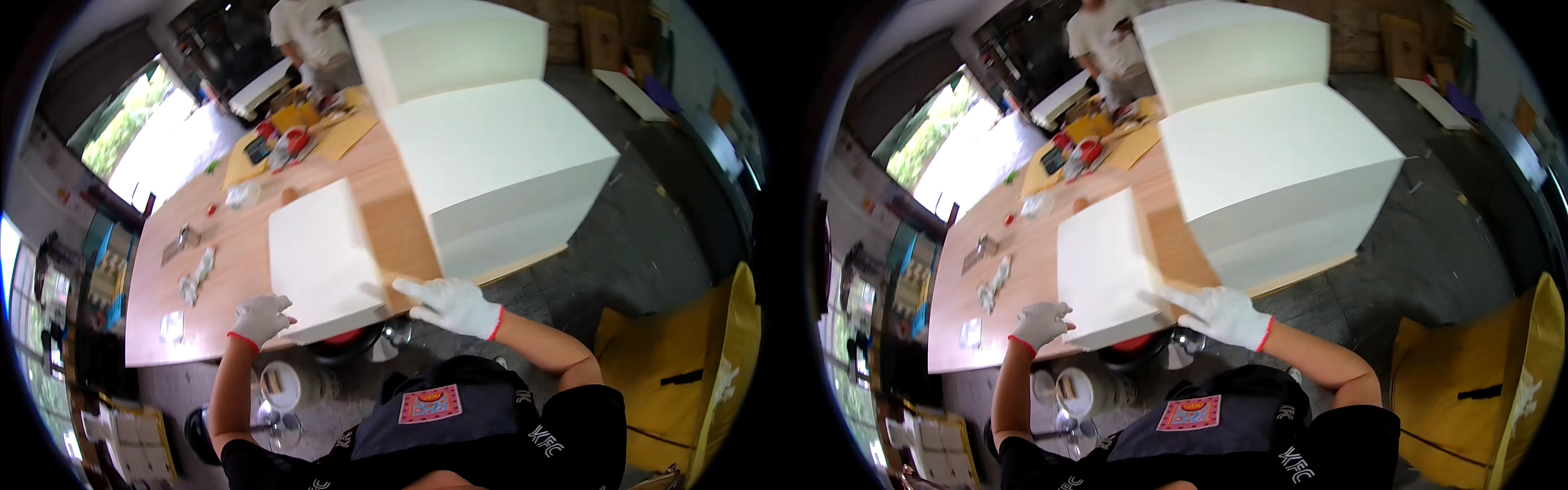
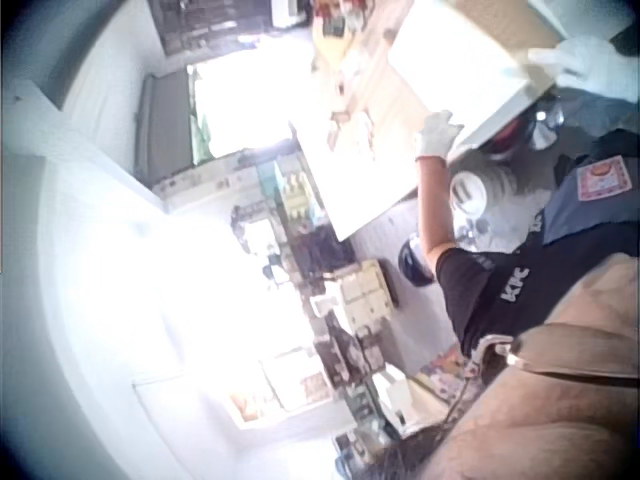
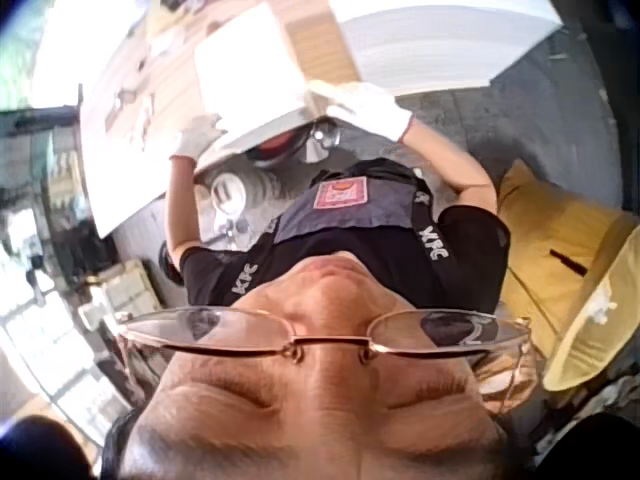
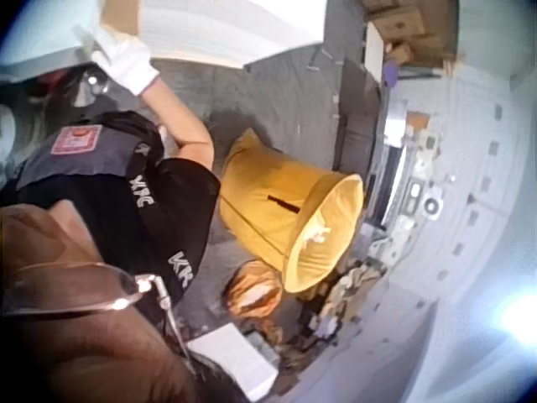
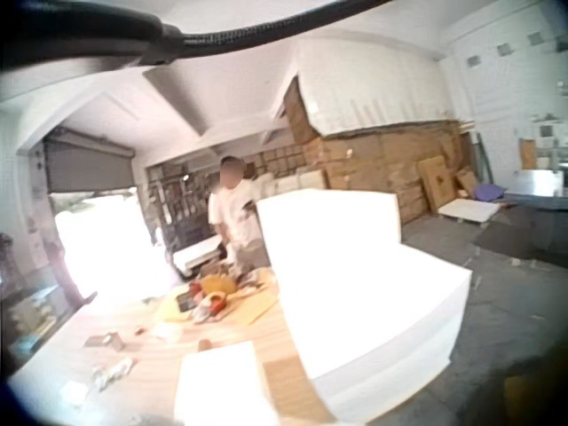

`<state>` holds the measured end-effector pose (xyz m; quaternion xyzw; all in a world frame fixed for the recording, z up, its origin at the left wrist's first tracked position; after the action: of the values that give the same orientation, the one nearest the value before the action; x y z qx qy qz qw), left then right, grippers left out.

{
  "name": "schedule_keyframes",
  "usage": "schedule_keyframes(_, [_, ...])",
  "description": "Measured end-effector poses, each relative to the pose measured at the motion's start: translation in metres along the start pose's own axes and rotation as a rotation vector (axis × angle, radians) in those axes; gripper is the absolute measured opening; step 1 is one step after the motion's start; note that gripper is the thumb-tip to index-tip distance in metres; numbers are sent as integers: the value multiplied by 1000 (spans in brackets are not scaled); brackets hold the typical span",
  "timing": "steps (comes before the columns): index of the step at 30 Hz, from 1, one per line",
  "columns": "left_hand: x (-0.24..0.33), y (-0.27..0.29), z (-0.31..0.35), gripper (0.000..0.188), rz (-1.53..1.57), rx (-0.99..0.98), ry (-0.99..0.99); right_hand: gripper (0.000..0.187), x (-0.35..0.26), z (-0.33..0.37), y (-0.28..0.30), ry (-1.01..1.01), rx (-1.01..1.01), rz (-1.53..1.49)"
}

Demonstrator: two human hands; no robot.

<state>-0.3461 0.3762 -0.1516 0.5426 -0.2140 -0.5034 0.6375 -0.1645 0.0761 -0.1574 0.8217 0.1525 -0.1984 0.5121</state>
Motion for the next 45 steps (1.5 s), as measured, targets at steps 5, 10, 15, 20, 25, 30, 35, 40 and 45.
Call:
schedule_keyframes(5, [146,192,21,26,418,711,-516,40,31,57,192,81,655,366])
schedule_keyframes(10, [292,289,-5,28,377,922,-852,41,148,138,351,-633,1061,314])
schedule_keyframes(15, [385,337,-91,30,371,704,-724,52,189,110,351,-751,409,396])
schedule_keyframes(20, [441,356,-118,33,310,646,-622,45,161,84,371,-431,400,698])
schedule_keyframes(25, [453,353,-121,35,488,592,-754,57,199,87,363,-562,628,-15])
schedule_keyframes(30, [451,347,-127,38,768,520,-807,60,210,100,352,-653,817,-224])
schedule_keyframes(35, [453,350,-127,32,838,445,-839,57,222,109,344,-542,969,-297])
schedule_keyframes(40, [458,345,-126,37,894,302,-752,53,220,108,341,-466,1010,-307])
schedule_keyframes(45, [457,344,-136,46,866,375,-817,51,216,108,341,-446,1027,-286])
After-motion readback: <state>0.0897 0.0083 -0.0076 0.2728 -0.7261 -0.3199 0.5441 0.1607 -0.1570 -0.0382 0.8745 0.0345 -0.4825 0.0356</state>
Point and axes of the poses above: each hand's wrist, its own z-axis away from the middle knuckle, its own y-axis out of the back of the hand, x = y × z, the point moved 8 cm from there along -z, towards the middle knuckle, and after that the axes turned 8 degrees about -z, right-handed, at the moved point
